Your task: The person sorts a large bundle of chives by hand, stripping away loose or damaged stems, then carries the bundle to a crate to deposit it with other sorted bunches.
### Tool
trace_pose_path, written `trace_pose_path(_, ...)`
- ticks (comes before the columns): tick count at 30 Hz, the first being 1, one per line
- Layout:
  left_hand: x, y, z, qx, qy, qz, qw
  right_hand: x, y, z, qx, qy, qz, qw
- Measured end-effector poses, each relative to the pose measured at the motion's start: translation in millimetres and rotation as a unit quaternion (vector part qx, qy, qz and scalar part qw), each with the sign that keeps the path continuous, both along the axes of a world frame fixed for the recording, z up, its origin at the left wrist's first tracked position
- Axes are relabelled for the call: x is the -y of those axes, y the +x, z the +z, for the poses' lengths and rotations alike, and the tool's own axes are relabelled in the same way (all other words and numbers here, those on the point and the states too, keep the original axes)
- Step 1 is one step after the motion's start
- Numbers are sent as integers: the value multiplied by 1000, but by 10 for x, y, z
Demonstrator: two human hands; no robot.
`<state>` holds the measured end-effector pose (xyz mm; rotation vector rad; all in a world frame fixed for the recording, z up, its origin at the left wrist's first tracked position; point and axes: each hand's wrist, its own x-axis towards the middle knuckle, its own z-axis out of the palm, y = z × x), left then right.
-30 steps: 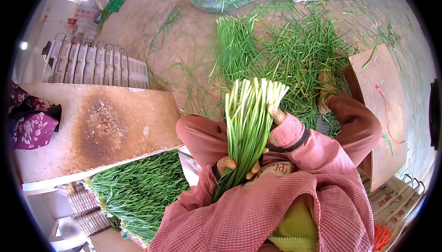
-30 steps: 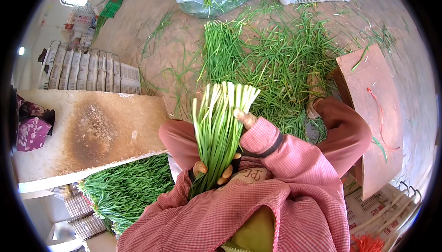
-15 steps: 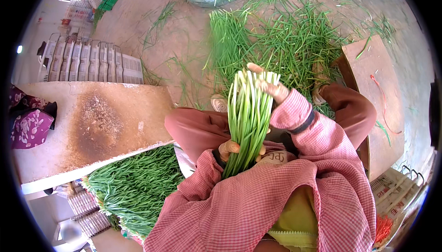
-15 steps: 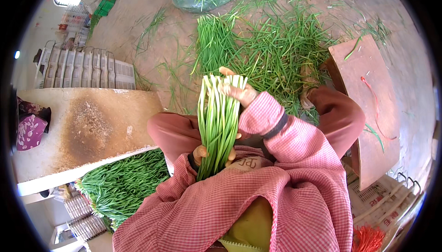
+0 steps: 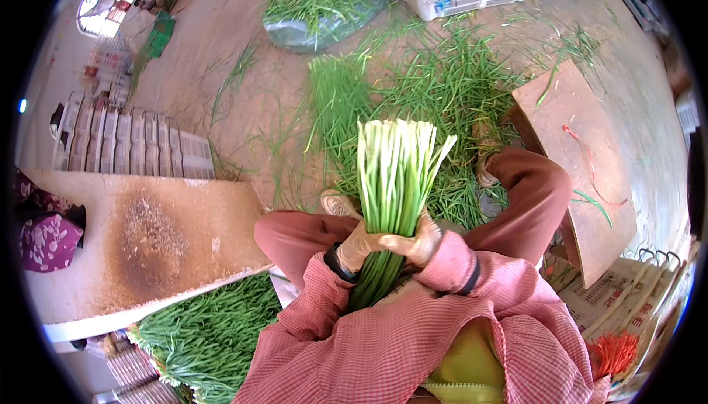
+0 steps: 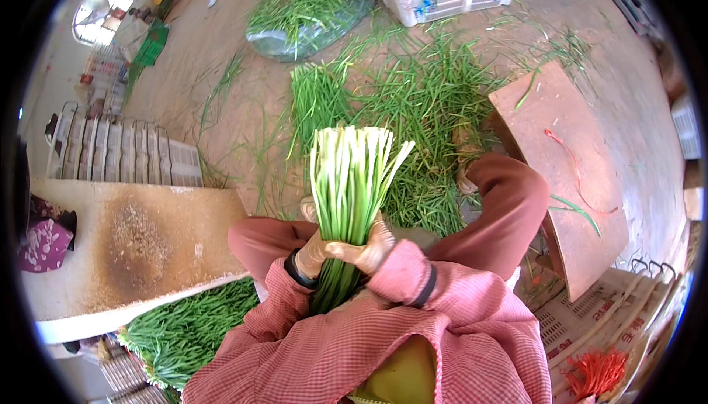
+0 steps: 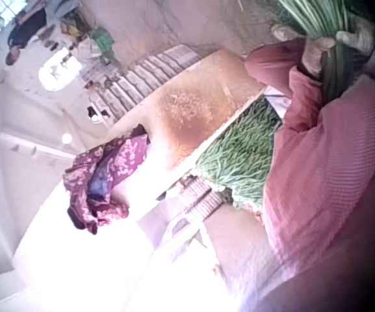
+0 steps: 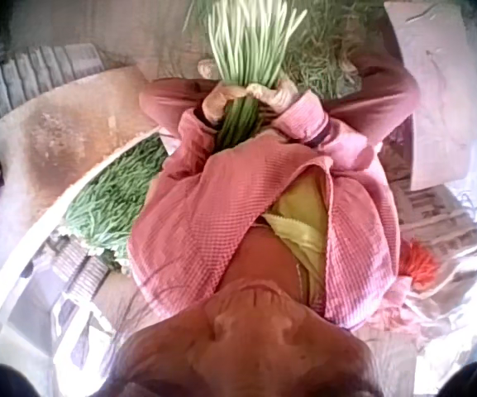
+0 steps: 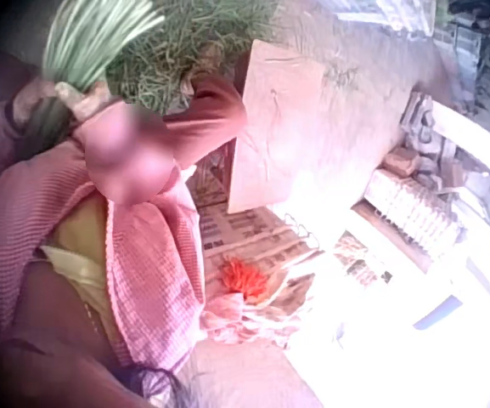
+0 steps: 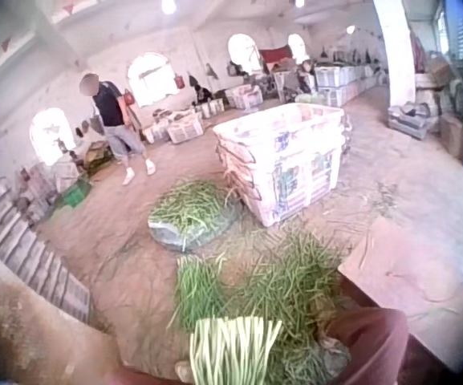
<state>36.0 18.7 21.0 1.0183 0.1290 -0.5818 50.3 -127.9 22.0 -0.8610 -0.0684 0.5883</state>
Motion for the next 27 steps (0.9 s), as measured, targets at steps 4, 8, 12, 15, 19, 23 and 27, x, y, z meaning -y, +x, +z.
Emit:
trace_pose_path(4, 127, 203, 239, 77, 74, -193, 975, -40, 54, 80, 20, 104, -115, 988)
trace_pose_path(8, 422, 493, 592, 220, 360, -329, 845, 372, 180, 274, 118, -159, -114, 974)
trace_pose_path(12, 1533, 973, 955, 352, 341, -376, 786, 1434, 417, 907, 86, -115, -239, 960)
trace_pose_path(15, 2475, 1011, 955, 431, 276, -242, 824, 2452, 535, 1038, 67, -94, -294, 949)
trace_pose_path(19, 3182, 1121, 809, 366, 352, -284, 814, 3062, 763, 897, -22, -228, -368, 901)
trace_pose_path(23, 3314, 1040, 226, 505, 233, -282, 782, 3973, 894, 85, -275, -517, -353, 730)
trace_pose_path(27, 2373, 1761, -105, 397, 107, -164, 897, 4106, 866, -1145, -60, -803, -326, 495)
